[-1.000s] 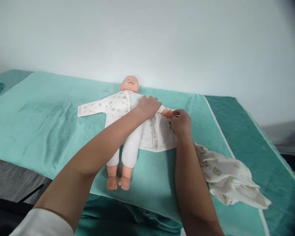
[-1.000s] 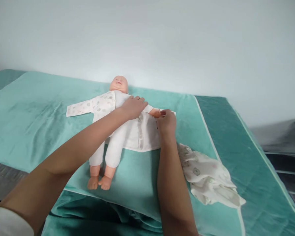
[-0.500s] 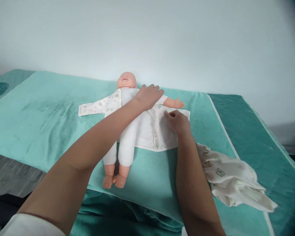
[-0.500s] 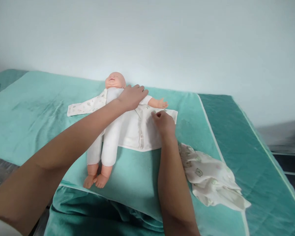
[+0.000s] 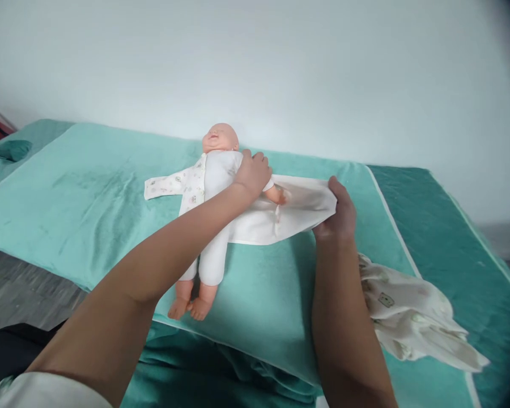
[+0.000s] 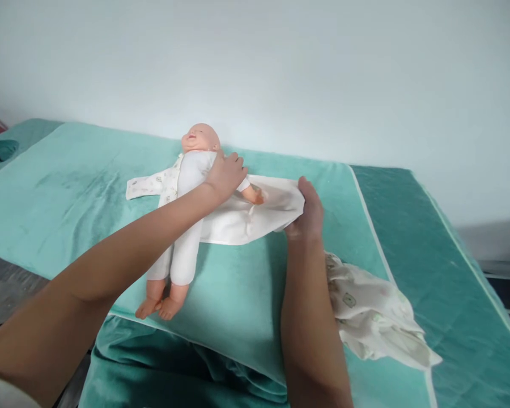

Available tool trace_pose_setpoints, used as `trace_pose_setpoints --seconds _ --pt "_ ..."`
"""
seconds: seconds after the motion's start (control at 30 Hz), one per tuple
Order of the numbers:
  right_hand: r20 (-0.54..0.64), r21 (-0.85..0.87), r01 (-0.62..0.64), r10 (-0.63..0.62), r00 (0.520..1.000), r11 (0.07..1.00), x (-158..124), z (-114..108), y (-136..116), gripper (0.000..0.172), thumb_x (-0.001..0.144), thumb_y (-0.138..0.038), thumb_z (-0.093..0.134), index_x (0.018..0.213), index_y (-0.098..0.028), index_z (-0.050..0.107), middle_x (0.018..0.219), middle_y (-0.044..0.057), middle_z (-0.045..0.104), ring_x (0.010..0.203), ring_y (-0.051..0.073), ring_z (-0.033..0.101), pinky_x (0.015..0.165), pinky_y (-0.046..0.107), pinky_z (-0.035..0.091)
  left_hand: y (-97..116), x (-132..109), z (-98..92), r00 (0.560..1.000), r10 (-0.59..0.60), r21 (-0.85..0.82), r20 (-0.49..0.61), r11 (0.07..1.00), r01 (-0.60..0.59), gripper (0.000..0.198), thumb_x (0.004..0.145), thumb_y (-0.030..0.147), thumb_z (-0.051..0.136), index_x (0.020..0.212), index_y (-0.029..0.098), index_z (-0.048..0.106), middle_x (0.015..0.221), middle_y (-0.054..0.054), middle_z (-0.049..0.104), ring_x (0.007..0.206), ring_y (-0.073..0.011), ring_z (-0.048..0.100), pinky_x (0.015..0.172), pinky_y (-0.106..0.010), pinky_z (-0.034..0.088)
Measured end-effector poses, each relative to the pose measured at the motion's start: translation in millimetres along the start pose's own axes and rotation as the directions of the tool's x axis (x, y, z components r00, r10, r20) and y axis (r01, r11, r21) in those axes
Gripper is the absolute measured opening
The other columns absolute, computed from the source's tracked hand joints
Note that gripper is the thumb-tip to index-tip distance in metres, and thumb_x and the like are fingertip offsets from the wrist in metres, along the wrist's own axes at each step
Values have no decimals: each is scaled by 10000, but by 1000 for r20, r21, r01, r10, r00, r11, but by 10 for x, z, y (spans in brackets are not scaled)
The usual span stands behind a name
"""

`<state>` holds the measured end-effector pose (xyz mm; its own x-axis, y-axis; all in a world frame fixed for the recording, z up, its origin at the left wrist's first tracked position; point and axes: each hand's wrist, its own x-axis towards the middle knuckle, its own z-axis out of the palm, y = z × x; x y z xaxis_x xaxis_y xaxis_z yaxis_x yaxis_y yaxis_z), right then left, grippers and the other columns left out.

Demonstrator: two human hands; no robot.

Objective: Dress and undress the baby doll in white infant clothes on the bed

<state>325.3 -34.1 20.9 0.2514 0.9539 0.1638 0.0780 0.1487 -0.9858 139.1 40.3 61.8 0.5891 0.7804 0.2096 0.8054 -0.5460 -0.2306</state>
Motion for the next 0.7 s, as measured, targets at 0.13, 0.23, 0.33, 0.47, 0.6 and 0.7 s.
trace_pose_setpoints --seconds 0.13,0.23,0.33,0.47,0.6,0.7 --pt "159 199 -171 141 977 965 -241 291 -213 663 883 -828 390 998 -268 726 948 129 771 1093 388 722 881 577 604 107 82 129 993 -108 -68 -43 992 105 345 929 103 533 1198 214 717 1216 -156 707 1198 -351 582 1059 -596 390" --pt "205 233 -160 112 972 959 -383 498 -252 672 908 -796 407 1191 -262 700 1064 123 771 1173 375 696 962 585 592 122 90 118 987 -163 -206 -5 966 159 369 902 105 583 1256 155 678 1294 -189 659 1253 -353 563 1093 -556 376" --pt "229 258 -114 54 972 959 -456 609 -223 515 849 -665 650 1207 -296 643 1050 63 758 1093 335 724 939 542 615 32 89 43 982 -166 -436 93 879 190 323 899 184 628 1215 176 692 1336 -173 629 1219 -322 590 1059 -481 423" --pt "376 264 -102 -5 926 959 -499 679 -169 599 718 -555 849 1222 -327 618 1039 25 730 929 271 719 768 428 615 -216 71 -72 996 -63 -787 70 610 94 125 853 155 585 907 175 695 1010 -83 725 912 -219 650 851 -348 494" --pt "518 409 -142 -101 849 901 -557 741 -130 665 687 -431 924 1282 -367 633 1195 20 702 896 201 685 686 332 551 -544 -37 -115 971 -226 -848 -81 528 52 163 811 69 508 746 182 605 867 -62 705 854 -211 643 881 -361 486" --pt "684 434 -223 -159 712 873 -592 767 -126 580 747 -414 896 1282 -354 681 1197 41 705 847 183 675 648 316 505 -800 -172 -56 911 -375 -814 -170 575 84 188 793 37 530 698 199 541 898 -77 687 971 -246 641 977 -403 475"
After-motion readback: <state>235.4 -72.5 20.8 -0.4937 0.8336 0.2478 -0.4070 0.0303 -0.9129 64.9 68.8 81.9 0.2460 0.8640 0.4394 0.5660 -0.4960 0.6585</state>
